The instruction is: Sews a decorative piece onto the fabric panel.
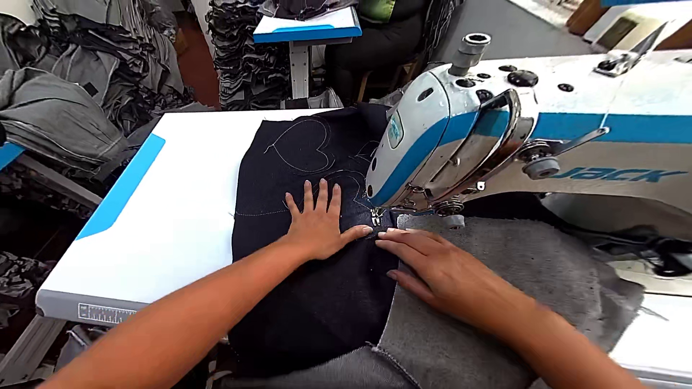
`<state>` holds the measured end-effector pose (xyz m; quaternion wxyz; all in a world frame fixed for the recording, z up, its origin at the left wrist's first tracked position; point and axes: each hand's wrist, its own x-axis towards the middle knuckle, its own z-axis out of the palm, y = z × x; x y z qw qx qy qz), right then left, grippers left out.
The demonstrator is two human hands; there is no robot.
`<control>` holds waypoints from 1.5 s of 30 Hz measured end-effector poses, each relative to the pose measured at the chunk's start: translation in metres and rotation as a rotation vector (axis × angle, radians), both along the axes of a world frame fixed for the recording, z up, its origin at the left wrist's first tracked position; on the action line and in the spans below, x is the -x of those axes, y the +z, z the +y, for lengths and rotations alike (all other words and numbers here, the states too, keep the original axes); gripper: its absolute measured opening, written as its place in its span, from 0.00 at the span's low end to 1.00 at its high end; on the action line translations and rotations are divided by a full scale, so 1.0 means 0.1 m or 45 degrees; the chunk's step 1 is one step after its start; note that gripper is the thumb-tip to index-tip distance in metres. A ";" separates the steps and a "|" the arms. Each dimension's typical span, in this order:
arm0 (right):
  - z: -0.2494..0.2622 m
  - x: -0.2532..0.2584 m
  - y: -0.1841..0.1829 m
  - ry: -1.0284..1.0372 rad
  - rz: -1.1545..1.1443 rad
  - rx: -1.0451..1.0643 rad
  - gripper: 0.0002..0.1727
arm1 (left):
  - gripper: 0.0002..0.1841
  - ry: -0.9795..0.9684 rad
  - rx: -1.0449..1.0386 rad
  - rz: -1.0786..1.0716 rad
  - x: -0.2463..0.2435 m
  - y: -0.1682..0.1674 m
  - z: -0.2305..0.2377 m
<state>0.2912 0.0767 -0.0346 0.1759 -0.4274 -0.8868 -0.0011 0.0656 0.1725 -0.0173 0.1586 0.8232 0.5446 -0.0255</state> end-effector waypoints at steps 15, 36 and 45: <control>-0.25 1.07 -0.44 -0.454 0.081 -0.073 0.41 | 0.31 -1.238 -0.358 -0.274 0.31 -0.25 0.72; -0.49 1.14 -0.35 -0.516 0.225 -0.056 0.34 | 0.28 -1.331 -0.489 -0.269 0.41 -0.25 0.45; -0.49 0.68 -0.47 -0.345 0.265 -0.115 0.25 | 0.32 -0.877 -0.384 -0.258 0.35 -0.31 -0.03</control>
